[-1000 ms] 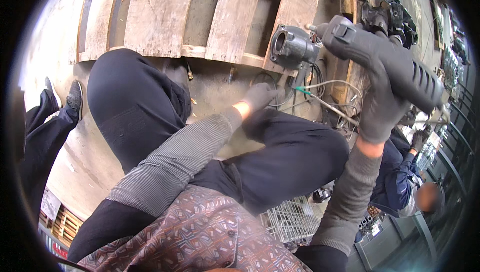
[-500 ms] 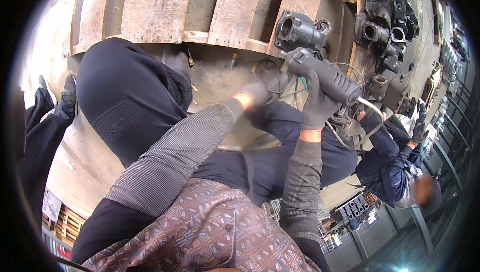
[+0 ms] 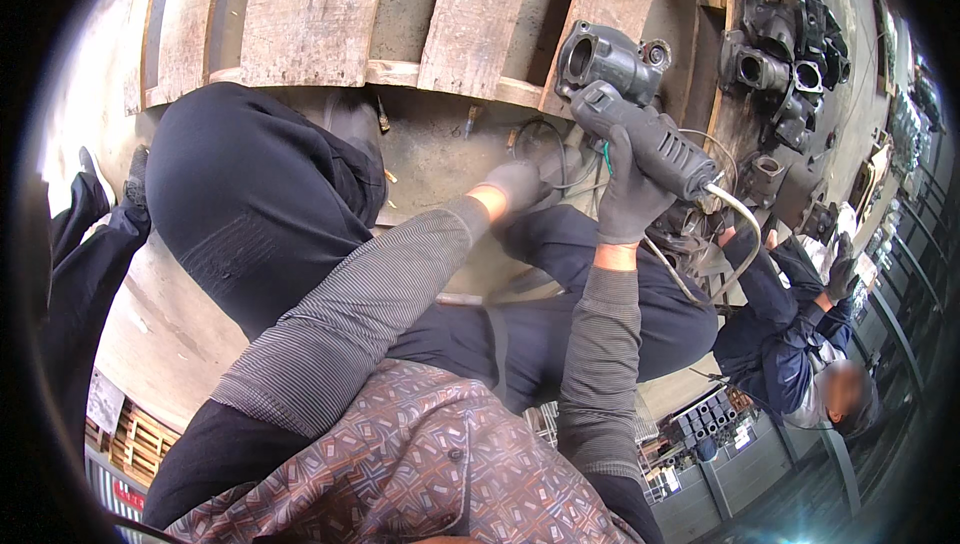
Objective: The person sits on the floor and uses a handheld angle grinder to clean the surface of a metal part. They then switch to a pneumatic die grinder to clean the interior and edges of the same part, rotating it to access different areas.
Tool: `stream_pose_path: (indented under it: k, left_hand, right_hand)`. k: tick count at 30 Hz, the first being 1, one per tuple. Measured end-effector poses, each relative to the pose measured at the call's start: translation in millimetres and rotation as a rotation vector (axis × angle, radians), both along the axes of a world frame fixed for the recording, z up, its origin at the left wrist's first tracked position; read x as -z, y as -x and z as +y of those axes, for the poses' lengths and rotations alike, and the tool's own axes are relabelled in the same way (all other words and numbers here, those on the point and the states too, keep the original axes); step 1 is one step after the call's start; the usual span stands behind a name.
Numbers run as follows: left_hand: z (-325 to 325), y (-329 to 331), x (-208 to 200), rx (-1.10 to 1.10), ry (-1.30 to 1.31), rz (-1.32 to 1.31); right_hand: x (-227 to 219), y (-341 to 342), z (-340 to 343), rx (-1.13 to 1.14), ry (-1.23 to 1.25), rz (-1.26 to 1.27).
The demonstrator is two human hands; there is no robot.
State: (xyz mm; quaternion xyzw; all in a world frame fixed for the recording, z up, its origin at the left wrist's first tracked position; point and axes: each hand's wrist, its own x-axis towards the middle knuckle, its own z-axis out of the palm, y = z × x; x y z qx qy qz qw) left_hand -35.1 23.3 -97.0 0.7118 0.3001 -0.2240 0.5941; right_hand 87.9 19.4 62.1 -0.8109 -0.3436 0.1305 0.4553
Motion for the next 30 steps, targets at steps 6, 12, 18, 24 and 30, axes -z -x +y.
stream_pose_path:
  k: [6, 12, 18, 24, 30]
  left_hand:
    - [16.5, -1.3, -20.0, 0.150, 0.031, -0.006]
    - [37.9, 3.0, -44.7, 0.157, 0.072, 0.019]
    - [26.0, -2.0, -27.6, 0.025, 0.082, 0.083]
    - [13.8, 0.7, -11.2, -0.020, 0.013, 0.060]
    - [15.5, -2.8, 1.7, -0.097, -0.015, 0.017]
  right_hand:
    - [4.7, -0.6, -1.4, 0.017, -0.029, 0.045]
    - [10.3, -1.4, -5.1, 0.050, -0.062, 0.098]
    - [14.4, -2.0, -8.6, 0.054, -0.078, 0.120]
    - [-9.2, -0.9, -6.0, 0.094, -0.145, 0.223]
    - [-93.0, -18.6, -22.4, 0.133, -0.138, 0.102]
